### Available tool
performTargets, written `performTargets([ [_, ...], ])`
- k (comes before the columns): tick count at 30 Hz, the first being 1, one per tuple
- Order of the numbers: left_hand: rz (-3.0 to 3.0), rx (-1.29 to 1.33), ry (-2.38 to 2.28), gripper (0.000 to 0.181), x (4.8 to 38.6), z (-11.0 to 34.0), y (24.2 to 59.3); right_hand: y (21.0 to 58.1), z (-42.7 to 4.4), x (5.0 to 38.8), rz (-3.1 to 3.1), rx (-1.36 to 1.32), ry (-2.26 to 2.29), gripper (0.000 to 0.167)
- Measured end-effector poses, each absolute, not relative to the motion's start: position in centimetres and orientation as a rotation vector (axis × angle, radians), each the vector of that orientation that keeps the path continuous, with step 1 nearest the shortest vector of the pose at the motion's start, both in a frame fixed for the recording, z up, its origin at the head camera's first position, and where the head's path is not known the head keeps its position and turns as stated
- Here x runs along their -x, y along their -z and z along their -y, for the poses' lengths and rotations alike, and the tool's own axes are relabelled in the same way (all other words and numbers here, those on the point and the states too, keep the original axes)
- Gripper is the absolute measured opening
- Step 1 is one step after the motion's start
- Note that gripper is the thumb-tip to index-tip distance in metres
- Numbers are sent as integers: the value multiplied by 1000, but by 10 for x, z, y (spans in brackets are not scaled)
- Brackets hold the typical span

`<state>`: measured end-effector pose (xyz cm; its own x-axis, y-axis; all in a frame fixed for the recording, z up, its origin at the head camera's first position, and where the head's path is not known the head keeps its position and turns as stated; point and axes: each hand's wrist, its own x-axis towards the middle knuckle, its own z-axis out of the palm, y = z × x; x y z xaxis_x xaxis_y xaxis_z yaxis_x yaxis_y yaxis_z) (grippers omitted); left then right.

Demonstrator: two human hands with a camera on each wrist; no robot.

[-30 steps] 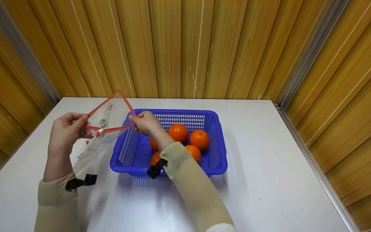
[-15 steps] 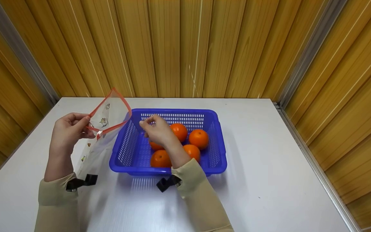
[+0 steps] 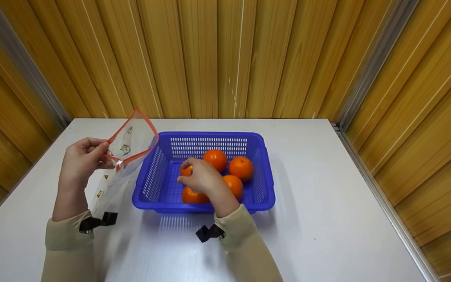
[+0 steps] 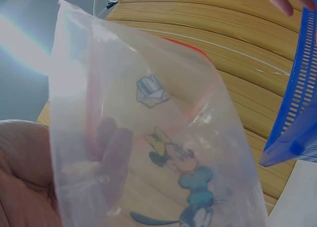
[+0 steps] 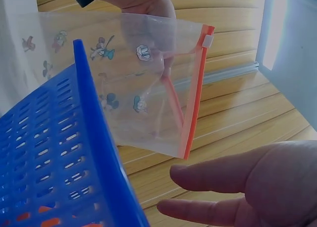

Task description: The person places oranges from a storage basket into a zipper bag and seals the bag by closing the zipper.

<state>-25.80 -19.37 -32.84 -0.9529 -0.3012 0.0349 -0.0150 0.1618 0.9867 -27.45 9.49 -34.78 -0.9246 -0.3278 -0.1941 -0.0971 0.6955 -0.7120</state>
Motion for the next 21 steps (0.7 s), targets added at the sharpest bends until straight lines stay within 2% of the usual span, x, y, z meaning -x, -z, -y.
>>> performTargets([
  [10,2227,-278,1875,25,256,193,327,360,-86,272,-2667,431,805,43],
  [16,2230,-273,1878,23,255,192,327,368,-80,270,-2722,387,640,55],
  [21,2213,-253,1906,22,255,191,327,374,-78,270,-2747,413,570,51],
])
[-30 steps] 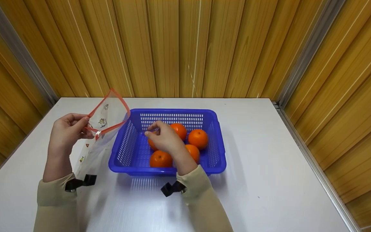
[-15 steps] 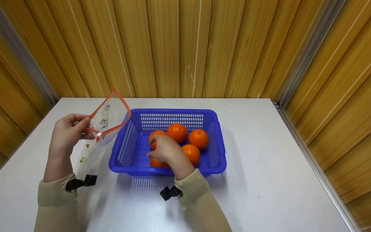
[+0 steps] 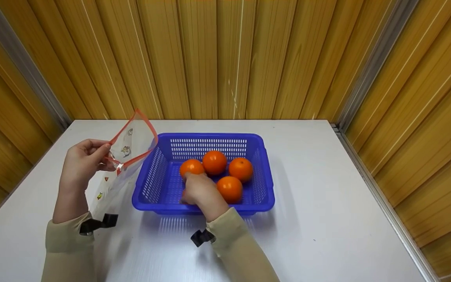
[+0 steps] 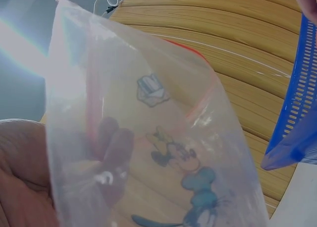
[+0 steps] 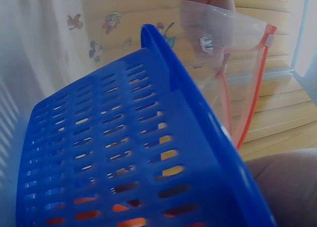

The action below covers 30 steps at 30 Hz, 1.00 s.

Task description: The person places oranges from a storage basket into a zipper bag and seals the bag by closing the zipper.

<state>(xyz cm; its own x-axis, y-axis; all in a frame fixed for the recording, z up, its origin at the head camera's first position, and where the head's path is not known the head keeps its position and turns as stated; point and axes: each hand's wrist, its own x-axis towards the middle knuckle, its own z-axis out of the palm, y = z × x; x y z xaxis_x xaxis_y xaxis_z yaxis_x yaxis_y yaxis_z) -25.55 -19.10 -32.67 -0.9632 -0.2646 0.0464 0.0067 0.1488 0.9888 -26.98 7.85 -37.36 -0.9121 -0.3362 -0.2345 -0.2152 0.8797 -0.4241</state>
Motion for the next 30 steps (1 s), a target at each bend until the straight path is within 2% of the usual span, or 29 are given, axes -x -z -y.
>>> performTargets([
  [7,2229,-253,1898,22,255,190,326,377,-77,271,-2731,365,516,44],
  [30,2240,-217,1875,23,256,190,327,377,-78,271,-2756,388,521,43],
])
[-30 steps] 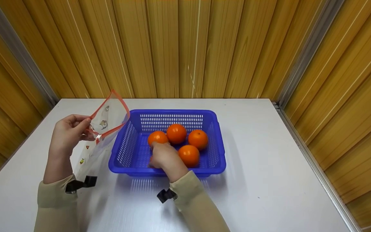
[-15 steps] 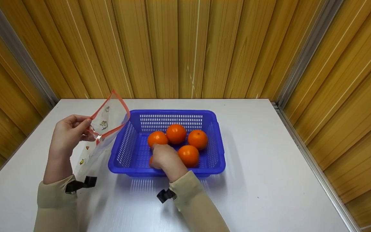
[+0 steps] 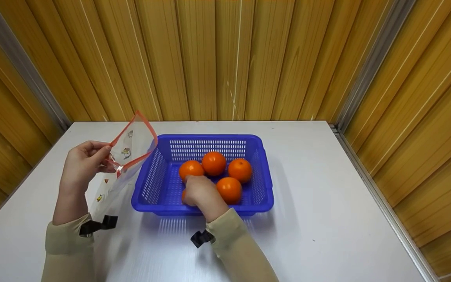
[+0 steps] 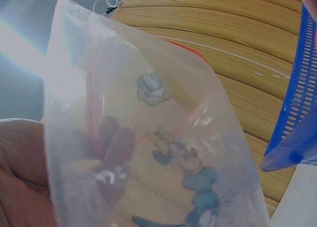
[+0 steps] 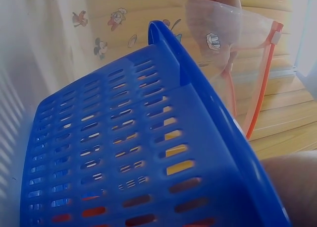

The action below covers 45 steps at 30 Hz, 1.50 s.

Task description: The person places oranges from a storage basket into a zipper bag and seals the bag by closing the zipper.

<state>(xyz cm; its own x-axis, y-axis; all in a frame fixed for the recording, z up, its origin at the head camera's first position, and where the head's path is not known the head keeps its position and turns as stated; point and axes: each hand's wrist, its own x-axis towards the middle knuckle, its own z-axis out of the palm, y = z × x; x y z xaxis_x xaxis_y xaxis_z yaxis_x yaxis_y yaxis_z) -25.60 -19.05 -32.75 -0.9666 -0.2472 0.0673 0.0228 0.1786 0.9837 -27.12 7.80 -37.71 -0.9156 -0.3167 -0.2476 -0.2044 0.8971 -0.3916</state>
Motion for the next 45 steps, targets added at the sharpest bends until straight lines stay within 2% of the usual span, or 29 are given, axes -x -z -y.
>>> performTargets([
  [23,2279,-233,1869,26,255,190,327,368,-86,272,-2728,372,681,58],
  [36,2281,-221,1863,26,255,190,328,362,-90,272,-2710,369,817,51],
  [45,2284,-223,1866,27,255,190,327,358,-92,271,-2703,340,867,58],
])
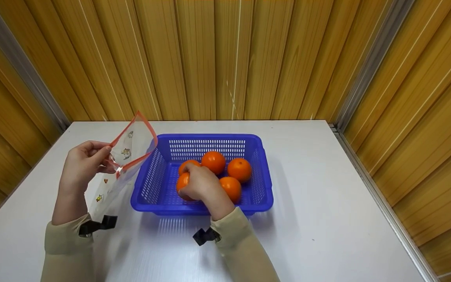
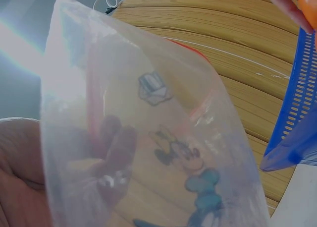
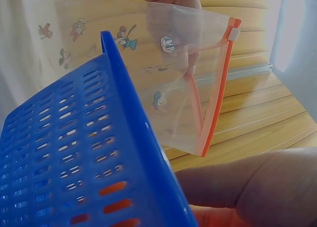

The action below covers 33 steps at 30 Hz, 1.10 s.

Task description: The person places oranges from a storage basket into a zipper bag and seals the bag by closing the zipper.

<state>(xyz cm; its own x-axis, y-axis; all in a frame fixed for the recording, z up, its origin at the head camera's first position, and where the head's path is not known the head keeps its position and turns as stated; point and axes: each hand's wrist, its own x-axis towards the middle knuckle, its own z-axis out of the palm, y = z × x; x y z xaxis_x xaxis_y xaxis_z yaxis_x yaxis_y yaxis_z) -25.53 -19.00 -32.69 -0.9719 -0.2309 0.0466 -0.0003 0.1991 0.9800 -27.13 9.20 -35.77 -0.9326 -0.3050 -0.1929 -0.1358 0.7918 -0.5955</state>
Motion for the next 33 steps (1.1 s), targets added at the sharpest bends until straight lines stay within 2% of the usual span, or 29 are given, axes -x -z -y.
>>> performTargets([
  [12,2283,-226,1864,25,256,190,327,353,-94,270,-2721,374,943,60],
  [22,2276,-218,1865,24,256,190,328,347,-93,268,-2712,346,1039,52],
  [33,2300,-225,1851,24,256,190,327,343,-91,268,-2706,331,1144,55],
])
